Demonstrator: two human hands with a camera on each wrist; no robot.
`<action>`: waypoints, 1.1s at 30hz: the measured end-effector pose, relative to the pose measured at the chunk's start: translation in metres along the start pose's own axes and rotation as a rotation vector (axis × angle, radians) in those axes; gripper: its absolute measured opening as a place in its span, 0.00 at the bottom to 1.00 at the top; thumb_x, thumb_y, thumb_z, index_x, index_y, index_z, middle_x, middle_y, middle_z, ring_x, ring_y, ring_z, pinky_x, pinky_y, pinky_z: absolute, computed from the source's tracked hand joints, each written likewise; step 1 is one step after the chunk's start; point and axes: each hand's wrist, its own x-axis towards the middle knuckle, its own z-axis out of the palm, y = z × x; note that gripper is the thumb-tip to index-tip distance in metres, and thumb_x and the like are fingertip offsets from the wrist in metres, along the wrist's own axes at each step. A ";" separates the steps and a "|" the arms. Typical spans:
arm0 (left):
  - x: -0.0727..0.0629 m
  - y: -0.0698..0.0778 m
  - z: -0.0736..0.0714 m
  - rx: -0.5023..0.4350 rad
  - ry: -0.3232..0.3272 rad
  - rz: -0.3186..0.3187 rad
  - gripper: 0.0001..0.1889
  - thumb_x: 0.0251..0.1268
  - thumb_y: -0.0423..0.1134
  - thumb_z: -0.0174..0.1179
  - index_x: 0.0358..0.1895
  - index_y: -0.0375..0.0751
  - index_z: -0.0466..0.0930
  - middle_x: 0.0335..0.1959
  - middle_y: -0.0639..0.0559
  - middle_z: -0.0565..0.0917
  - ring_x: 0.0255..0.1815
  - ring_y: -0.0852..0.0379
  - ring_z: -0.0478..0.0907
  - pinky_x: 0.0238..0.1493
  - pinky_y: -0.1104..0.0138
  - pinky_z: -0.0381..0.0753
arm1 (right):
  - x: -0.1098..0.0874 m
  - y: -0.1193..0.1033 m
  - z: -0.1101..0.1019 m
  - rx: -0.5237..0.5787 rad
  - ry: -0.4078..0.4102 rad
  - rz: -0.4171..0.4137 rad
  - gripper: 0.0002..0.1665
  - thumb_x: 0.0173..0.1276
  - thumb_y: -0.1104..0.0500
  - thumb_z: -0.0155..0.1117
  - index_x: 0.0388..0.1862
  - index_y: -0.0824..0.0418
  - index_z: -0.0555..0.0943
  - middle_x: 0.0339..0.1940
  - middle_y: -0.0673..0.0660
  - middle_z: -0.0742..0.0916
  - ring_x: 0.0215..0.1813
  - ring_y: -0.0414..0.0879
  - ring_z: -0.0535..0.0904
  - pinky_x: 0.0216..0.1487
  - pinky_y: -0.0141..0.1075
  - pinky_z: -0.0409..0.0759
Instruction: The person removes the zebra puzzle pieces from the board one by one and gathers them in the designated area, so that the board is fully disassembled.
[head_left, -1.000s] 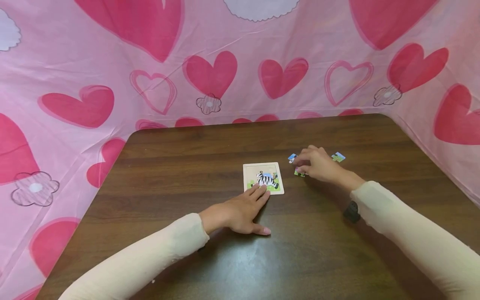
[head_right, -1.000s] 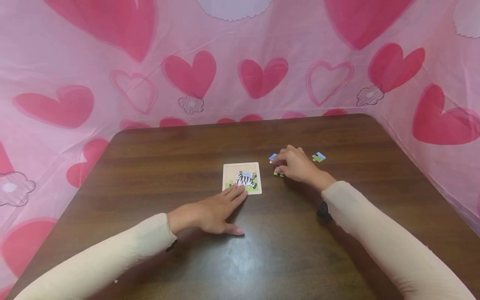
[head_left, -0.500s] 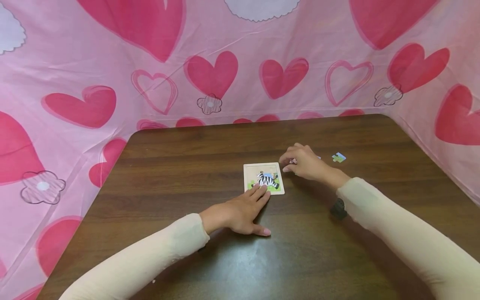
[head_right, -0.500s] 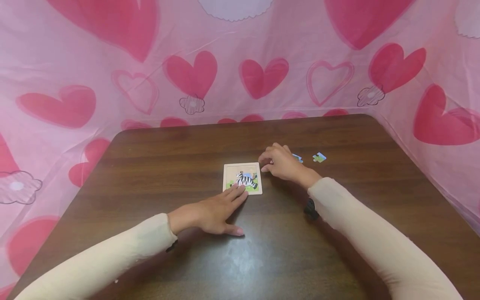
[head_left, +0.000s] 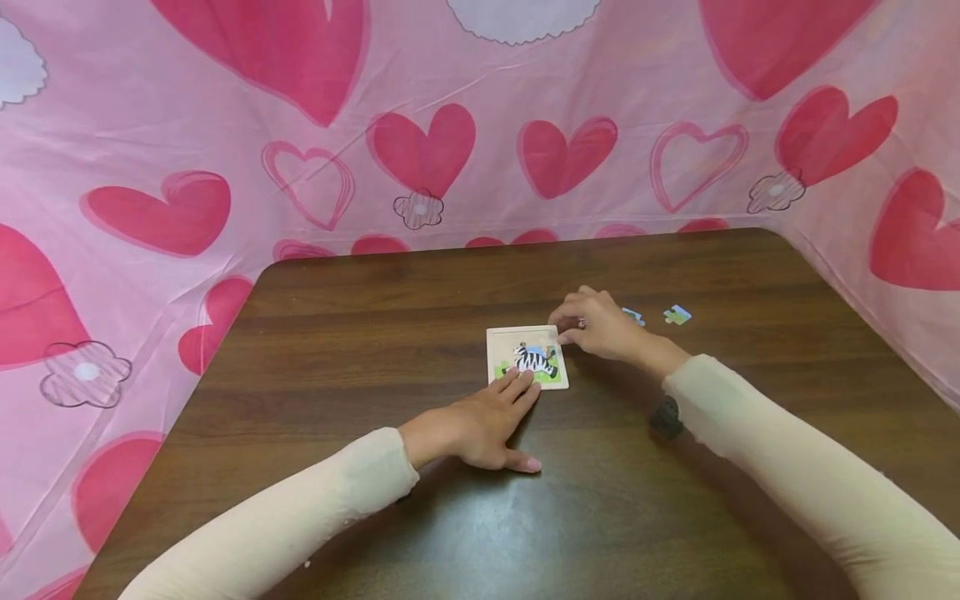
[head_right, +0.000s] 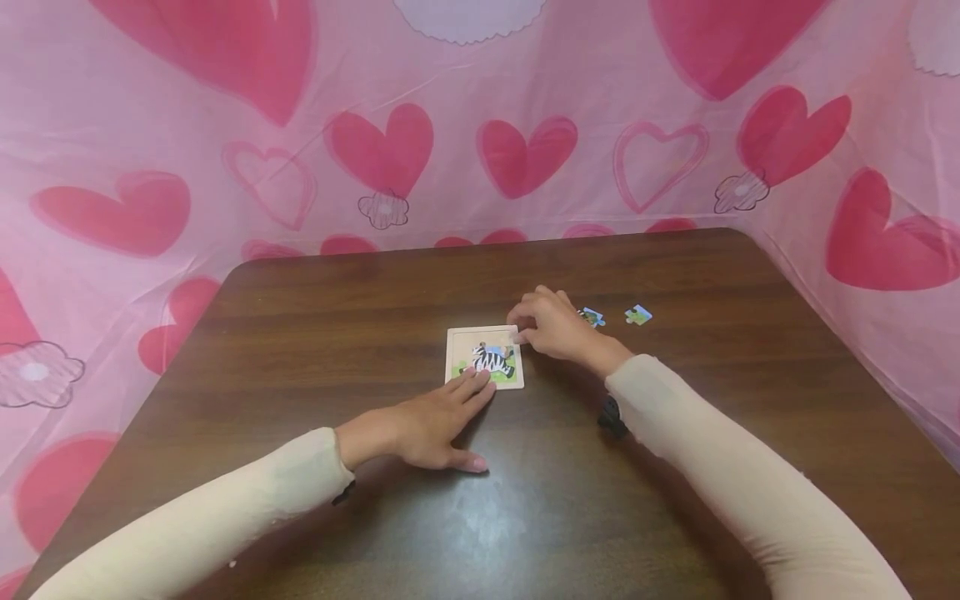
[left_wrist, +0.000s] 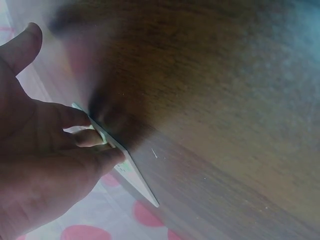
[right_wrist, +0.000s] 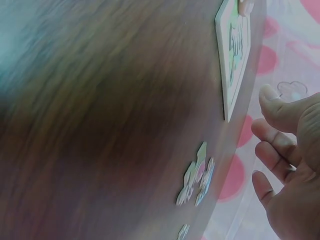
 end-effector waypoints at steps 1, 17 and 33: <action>0.000 0.000 0.000 0.001 0.000 0.000 0.53 0.59 0.72 0.51 0.78 0.43 0.40 0.79 0.47 0.38 0.78 0.50 0.30 0.75 0.62 0.41 | 0.001 -0.001 0.001 -0.002 -0.002 -0.006 0.12 0.55 0.65 0.74 0.40 0.61 0.87 0.32 0.54 0.85 0.40 0.50 0.71 0.43 0.47 0.61; 0.000 0.000 0.002 0.035 0.019 0.008 0.53 0.60 0.71 0.50 0.78 0.40 0.41 0.79 0.45 0.40 0.78 0.48 0.32 0.75 0.62 0.40 | 0.018 -0.017 0.021 0.008 -0.072 -0.074 0.10 0.58 0.61 0.73 0.40 0.58 0.87 0.32 0.50 0.84 0.38 0.47 0.70 0.42 0.43 0.62; 0.002 -0.001 0.002 0.038 0.008 0.006 0.54 0.60 0.72 0.49 0.78 0.41 0.39 0.79 0.45 0.38 0.78 0.49 0.31 0.75 0.62 0.40 | 0.019 -0.017 0.028 -0.029 -0.204 -0.062 0.15 0.58 0.62 0.73 0.45 0.51 0.87 0.32 0.51 0.78 0.36 0.45 0.67 0.38 0.40 0.59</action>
